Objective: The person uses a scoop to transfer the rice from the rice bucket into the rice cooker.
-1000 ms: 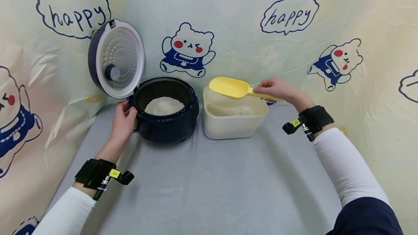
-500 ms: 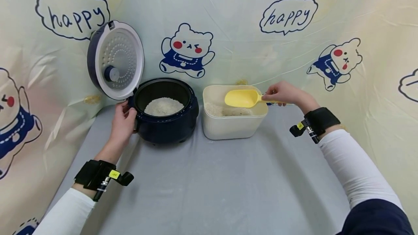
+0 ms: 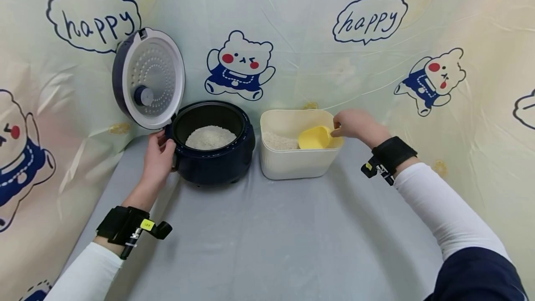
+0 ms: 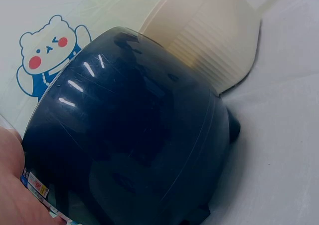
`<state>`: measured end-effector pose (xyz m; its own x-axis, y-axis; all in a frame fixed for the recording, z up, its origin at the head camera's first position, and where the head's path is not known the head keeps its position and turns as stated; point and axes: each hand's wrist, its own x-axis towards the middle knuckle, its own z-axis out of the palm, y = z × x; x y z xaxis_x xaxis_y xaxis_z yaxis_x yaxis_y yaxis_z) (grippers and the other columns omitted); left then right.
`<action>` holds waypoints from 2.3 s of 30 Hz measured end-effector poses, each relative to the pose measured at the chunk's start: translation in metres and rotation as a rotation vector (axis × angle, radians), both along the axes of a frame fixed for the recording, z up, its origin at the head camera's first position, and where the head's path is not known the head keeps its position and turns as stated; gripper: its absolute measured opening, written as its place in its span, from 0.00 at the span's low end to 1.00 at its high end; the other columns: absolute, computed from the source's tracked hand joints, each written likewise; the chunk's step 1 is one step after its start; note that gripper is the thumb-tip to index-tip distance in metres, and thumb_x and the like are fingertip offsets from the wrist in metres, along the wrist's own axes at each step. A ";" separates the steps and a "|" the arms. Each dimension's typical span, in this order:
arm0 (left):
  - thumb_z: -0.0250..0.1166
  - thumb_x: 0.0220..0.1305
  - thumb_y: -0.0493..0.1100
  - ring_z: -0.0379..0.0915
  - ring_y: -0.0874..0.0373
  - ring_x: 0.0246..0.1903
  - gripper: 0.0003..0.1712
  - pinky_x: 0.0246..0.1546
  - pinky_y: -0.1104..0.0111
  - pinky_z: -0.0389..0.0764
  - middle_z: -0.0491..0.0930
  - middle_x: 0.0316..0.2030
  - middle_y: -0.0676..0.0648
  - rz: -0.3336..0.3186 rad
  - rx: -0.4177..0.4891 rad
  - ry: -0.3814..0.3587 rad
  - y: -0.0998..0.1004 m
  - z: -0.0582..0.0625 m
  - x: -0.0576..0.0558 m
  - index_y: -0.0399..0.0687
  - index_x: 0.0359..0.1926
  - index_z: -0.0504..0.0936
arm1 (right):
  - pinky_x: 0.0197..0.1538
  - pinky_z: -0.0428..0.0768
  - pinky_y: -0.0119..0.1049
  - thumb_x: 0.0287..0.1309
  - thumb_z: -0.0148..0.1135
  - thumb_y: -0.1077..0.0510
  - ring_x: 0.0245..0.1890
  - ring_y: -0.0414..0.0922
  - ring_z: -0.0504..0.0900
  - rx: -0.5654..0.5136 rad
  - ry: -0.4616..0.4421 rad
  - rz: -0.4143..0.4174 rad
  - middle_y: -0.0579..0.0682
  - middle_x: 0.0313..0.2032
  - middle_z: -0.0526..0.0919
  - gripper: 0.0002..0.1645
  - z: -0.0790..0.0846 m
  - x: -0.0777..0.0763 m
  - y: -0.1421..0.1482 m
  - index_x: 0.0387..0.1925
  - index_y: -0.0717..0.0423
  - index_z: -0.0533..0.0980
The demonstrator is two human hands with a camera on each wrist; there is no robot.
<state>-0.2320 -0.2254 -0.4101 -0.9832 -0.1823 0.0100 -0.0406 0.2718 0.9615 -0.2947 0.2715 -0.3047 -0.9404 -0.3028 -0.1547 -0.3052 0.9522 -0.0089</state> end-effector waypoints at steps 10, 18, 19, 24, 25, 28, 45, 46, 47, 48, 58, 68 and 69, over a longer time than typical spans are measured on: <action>0.41 0.80 0.50 0.54 0.40 0.75 0.36 0.32 0.56 0.80 0.54 0.78 0.35 0.003 0.004 -0.003 0.001 0.000 0.001 0.42 0.81 0.48 | 0.33 0.73 0.38 0.66 0.71 0.51 0.29 0.49 0.75 0.013 -0.056 -0.014 0.51 0.28 0.79 0.14 -0.009 -0.005 -0.018 0.33 0.60 0.83; 0.41 0.80 0.50 0.54 0.41 0.75 0.35 0.33 0.55 0.80 0.54 0.79 0.35 0.011 0.003 -0.011 0.001 -0.001 0.001 0.42 0.81 0.48 | 0.30 0.77 0.35 0.68 0.69 0.50 0.26 0.49 0.79 -0.085 -0.129 -0.120 0.54 0.28 0.80 0.17 -0.023 -0.011 -0.023 0.38 0.62 0.82; 0.41 0.80 0.50 0.54 0.40 0.75 0.35 0.34 0.55 0.80 0.53 0.79 0.35 0.011 0.000 -0.010 0.000 -0.001 0.001 0.42 0.81 0.48 | 0.29 0.77 0.35 0.68 0.69 0.49 0.26 0.49 0.78 -0.096 -0.139 -0.132 0.54 0.28 0.79 0.17 -0.024 -0.012 -0.024 0.38 0.62 0.82; 0.41 0.80 0.50 0.53 0.40 0.76 0.35 0.34 0.53 0.80 0.53 0.79 0.35 0.010 -0.002 -0.007 0.000 -0.001 0.001 0.43 0.81 0.48 | 0.28 0.76 0.34 0.68 0.69 0.49 0.25 0.49 0.77 -0.170 -0.198 -0.182 0.53 0.28 0.76 0.18 -0.030 -0.016 -0.029 0.40 0.63 0.82; 0.41 0.80 0.50 0.53 0.40 0.76 0.35 0.34 0.53 0.80 0.53 0.79 0.35 0.011 -0.002 -0.006 0.000 -0.001 0.000 0.43 0.81 0.48 | 0.29 0.76 0.34 0.68 0.69 0.49 0.25 0.49 0.77 -0.184 -0.208 -0.191 0.52 0.28 0.76 0.18 -0.031 -0.016 -0.030 0.40 0.63 0.82; 0.41 0.80 0.50 0.54 0.40 0.76 0.35 0.34 0.54 0.80 0.53 0.79 0.35 0.009 -0.004 -0.006 0.000 -0.001 0.000 0.43 0.81 0.48 | 0.31 0.77 0.34 0.68 0.70 0.48 0.28 0.49 0.77 -0.229 -0.236 -0.204 0.53 0.29 0.75 0.20 -0.033 -0.016 -0.032 0.41 0.63 0.81; 0.41 0.80 0.49 0.53 0.40 0.75 0.36 0.33 0.54 0.81 0.52 0.79 0.35 0.002 -0.005 -0.008 0.002 0.001 0.004 0.43 0.81 0.47 | 0.31 0.75 0.34 0.68 0.70 0.48 0.28 0.50 0.76 -0.345 -0.279 -0.179 0.50 0.26 0.73 0.21 -0.045 -0.022 -0.036 0.42 0.65 0.84; 0.41 0.80 0.49 0.53 0.40 0.76 0.36 0.33 0.54 0.81 0.52 0.79 0.35 0.000 -0.004 -0.009 0.002 0.001 0.004 0.43 0.81 0.46 | 0.31 0.74 0.34 0.68 0.70 0.48 0.28 0.49 0.76 -0.352 -0.279 -0.178 0.50 0.25 0.73 0.21 -0.046 -0.022 -0.036 0.42 0.65 0.84; 0.41 0.80 0.49 0.53 0.40 0.76 0.36 0.34 0.53 0.81 0.52 0.79 0.35 -0.002 -0.003 -0.009 0.002 0.001 0.004 0.43 0.81 0.46 | 0.31 0.74 0.34 0.68 0.70 0.48 0.28 0.49 0.75 -0.364 -0.282 -0.176 0.49 0.25 0.72 0.20 -0.047 -0.023 -0.035 0.41 0.65 0.84; 0.41 0.80 0.50 0.52 0.40 0.76 0.36 0.34 0.53 0.81 0.52 0.79 0.35 -0.004 -0.003 -0.010 0.001 0.001 0.004 0.43 0.81 0.46 | 0.31 0.73 0.34 0.68 0.70 0.48 0.27 0.49 0.75 -0.374 -0.287 -0.177 0.48 0.24 0.70 0.20 -0.049 -0.024 -0.035 0.40 0.65 0.84; 0.41 0.80 0.51 0.52 0.41 0.77 0.36 0.35 0.52 0.81 0.52 0.80 0.37 -0.002 -0.011 -0.020 0.001 -0.001 0.001 0.46 0.82 0.46 | 0.29 0.71 0.35 0.71 0.65 0.45 0.23 0.48 0.73 -0.433 -0.298 -0.193 0.47 0.21 0.70 0.21 -0.054 -0.029 -0.039 0.36 0.60 0.85; 0.41 0.80 0.51 0.53 0.42 0.75 0.36 0.33 0.57 0.81 0.52 0.79 0.37 0.002 -0.002 -0.007 0.002 0.003 0.001 0.45 0.82 0.47 | 0.29 0.72 0.34 0.74 0.62 0.46 0.23 0.47 0.73 -0.470 -0.307 -0.157 0.47 0.22 0.72 0.21 -0.048 -0.030 -0.036 0.39 0.62 0.84; 0.41 0.80 0.51 0.54 0.43 0.75 0.36 0.32 0.57 0.81 0.53 0.79 0.37 0.003 -0.001 -0.007 0.002 0.003 0.001 0.45 0.82 0.47 | 0.29 0.72 0.34 0.74 0.61 0.46 0.23 0.47 0.73 -0.478 -0.309 -0.156 0.47 0.22 0.72 0.21 -0.047 -0.029 -0.035 0.38 0.62 0.84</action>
